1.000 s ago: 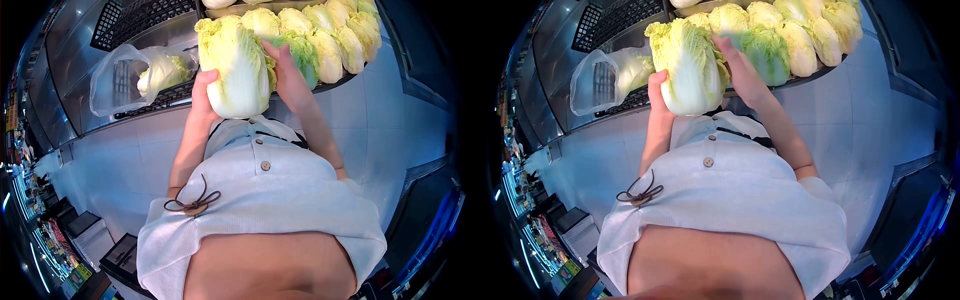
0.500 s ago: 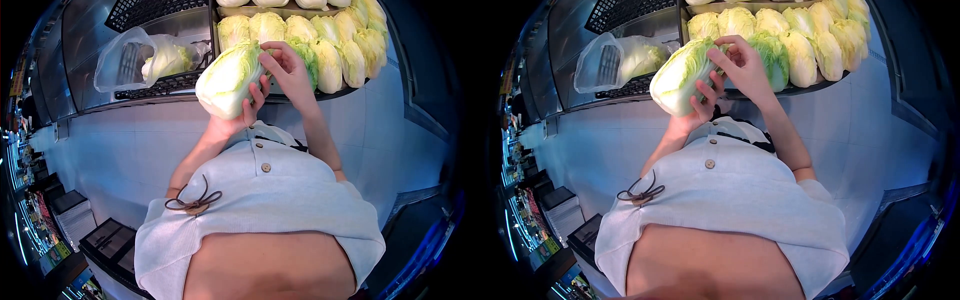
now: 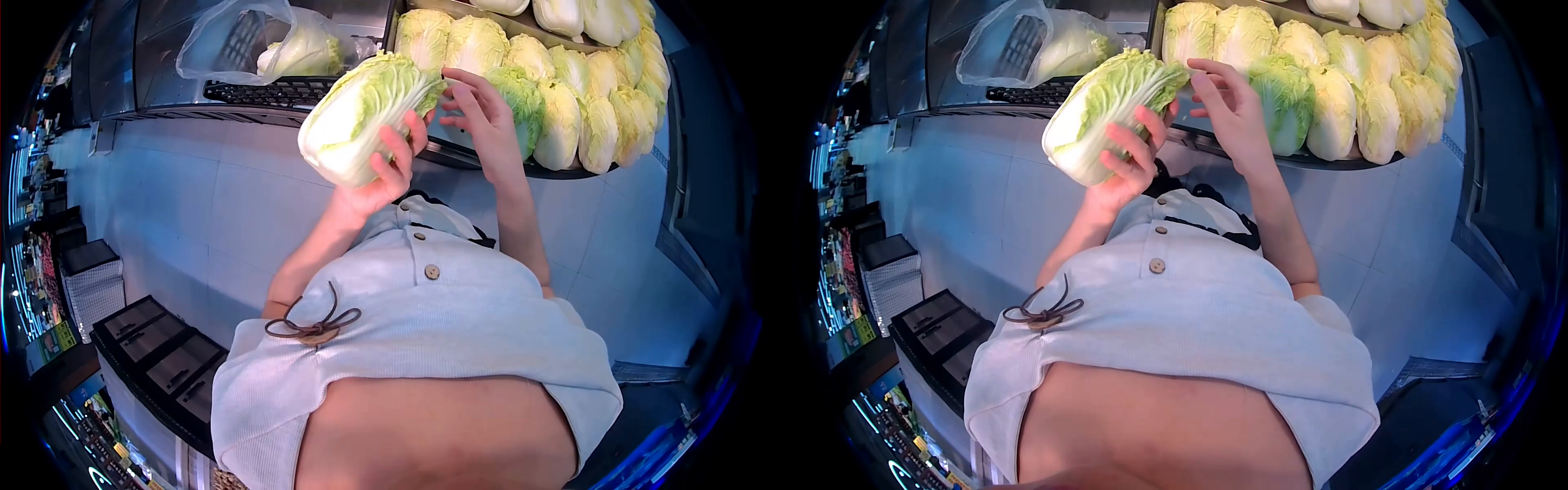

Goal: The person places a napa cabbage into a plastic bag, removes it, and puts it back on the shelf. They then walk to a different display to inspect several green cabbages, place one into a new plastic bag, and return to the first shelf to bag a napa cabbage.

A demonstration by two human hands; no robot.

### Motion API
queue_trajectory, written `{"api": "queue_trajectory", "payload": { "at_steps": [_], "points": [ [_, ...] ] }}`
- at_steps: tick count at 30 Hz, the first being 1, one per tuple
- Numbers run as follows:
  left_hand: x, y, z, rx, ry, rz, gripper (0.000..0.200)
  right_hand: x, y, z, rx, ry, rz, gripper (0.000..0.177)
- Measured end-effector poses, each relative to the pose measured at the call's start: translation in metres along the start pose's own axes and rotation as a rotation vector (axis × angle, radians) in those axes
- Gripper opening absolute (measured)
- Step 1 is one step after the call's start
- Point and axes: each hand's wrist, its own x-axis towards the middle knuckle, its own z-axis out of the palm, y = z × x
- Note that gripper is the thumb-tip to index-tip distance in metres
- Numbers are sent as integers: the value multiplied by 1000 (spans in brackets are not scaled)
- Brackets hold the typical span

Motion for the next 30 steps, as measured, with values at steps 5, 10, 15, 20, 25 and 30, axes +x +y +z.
{"api": "queue_trajectory", "payload": {
  "at_steps": [5,10,15,20,25,30],
  "points": [
    [-6,1,-1,-86,-192,-127,69,-4,-2,20,-148,-57,-166,44],
    [-9,-4,8,-58,-205,-102,59,5,-22,61,86,-194,-121,60],
    [-19,10,17,96,-146,-19,42,30,-23,95,113,-230,27,55],
    [-34,29,42,44,-170,-102,42,41,-26,121,0,-220,8,55],
    [-52,28,136,634,28,53,54,54,-24,142,33,-113,-250,59],
    [-108,51,239,1674,44,712,56,87,-32,153,-264,16,-517,23]
  ]
}}
